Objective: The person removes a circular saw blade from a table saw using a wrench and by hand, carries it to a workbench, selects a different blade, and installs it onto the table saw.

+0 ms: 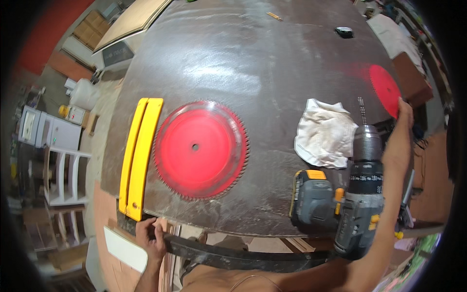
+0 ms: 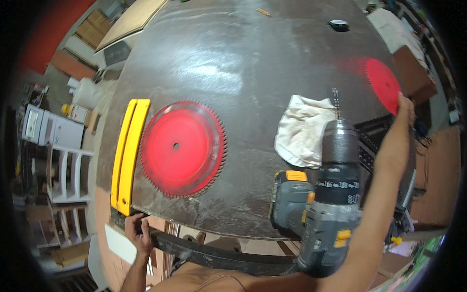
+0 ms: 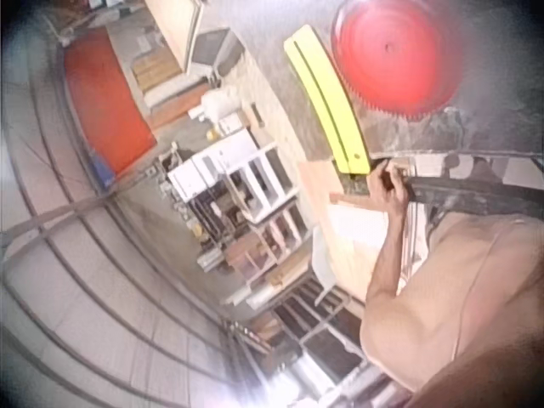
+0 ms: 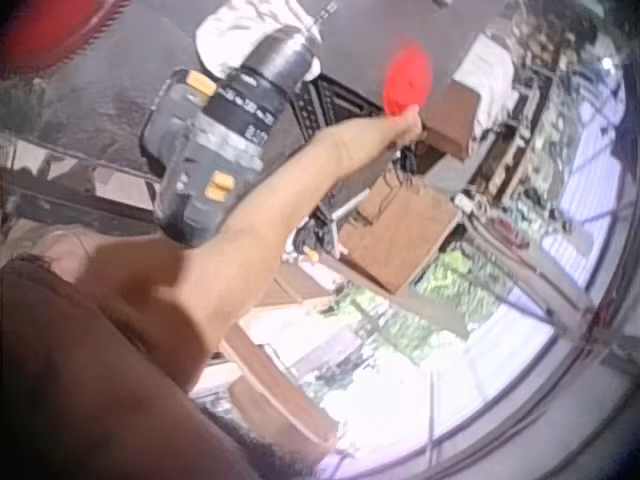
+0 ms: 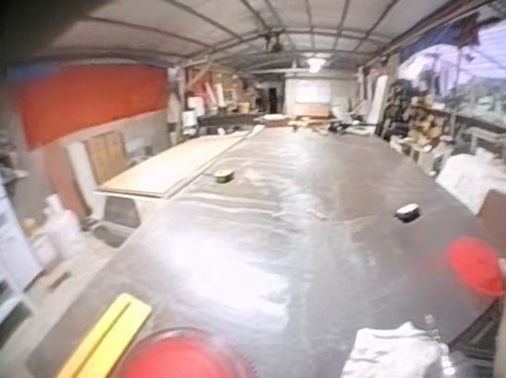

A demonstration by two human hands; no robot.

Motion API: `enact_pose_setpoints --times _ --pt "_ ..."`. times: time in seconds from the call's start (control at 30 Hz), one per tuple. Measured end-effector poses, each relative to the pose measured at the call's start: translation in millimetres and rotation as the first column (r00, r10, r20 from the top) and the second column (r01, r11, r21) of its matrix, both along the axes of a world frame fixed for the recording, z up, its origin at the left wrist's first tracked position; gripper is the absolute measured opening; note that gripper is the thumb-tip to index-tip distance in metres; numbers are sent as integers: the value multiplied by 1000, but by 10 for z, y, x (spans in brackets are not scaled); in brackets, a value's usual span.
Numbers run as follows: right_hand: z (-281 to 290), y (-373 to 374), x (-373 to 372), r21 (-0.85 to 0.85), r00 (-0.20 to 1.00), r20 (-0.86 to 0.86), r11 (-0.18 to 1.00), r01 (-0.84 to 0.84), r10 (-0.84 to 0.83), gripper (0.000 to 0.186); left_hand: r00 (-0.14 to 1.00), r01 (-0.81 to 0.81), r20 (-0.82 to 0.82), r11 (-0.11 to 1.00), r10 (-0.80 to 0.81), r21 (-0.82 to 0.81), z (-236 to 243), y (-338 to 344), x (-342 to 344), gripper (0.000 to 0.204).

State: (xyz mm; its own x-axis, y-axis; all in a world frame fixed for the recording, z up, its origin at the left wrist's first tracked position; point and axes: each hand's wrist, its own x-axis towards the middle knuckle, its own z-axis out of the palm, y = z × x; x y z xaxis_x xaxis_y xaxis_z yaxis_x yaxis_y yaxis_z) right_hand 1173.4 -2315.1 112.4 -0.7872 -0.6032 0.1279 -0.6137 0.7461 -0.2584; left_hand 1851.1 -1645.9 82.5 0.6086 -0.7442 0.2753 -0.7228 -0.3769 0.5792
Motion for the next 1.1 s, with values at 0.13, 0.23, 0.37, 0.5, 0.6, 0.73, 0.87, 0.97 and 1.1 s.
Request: enact_pose_setpoints --times 0.13,0.23,0.37,0.5,0.6,0.73,0.87,0.97,1.1 --pt "122 85 -5 -41 998 17 998 54 -53 102 1000 -12 17 1000 12 21 -3 16 21 18" --pt "138 65 104 -46 993 45 993 108 -106 103 999 22 -42 1000 -23 -20 -71 -2 0 18" --pt "206 30 333 -56 968 121 972 227 -219 105 999 12 31 1000 -13 8 -57 -49 -91 17" --pt "209 -73 403 -56 937 212 953 297 -280 107 999 -25 39 1000 25 19 -93 -1 -126 16" --pt "267 11 281 -66 946 231 966 249 -228 105 1000 -7 -28 999 7 32 -73 87 -67 22" --pt "184 36 252 -68 955 247 981 184 -162 102 997 70 42 996 -67 -60 -72 -5 -60 21" --pt "94 -140 33 -67 952 196 966 251 -234 93 997 27 -68 998 -31 -63 -86 -12 -67 21" --pt "53 -134 -12 -43 966 169 978 205 -195 90 995 25 -92 998 -31 -61 -94 -22 -76 20" --pt "105 -62 72 -88 976 170 984 154 -137 81 995 94 38 996 -94 11 -54 -22 -56 18"
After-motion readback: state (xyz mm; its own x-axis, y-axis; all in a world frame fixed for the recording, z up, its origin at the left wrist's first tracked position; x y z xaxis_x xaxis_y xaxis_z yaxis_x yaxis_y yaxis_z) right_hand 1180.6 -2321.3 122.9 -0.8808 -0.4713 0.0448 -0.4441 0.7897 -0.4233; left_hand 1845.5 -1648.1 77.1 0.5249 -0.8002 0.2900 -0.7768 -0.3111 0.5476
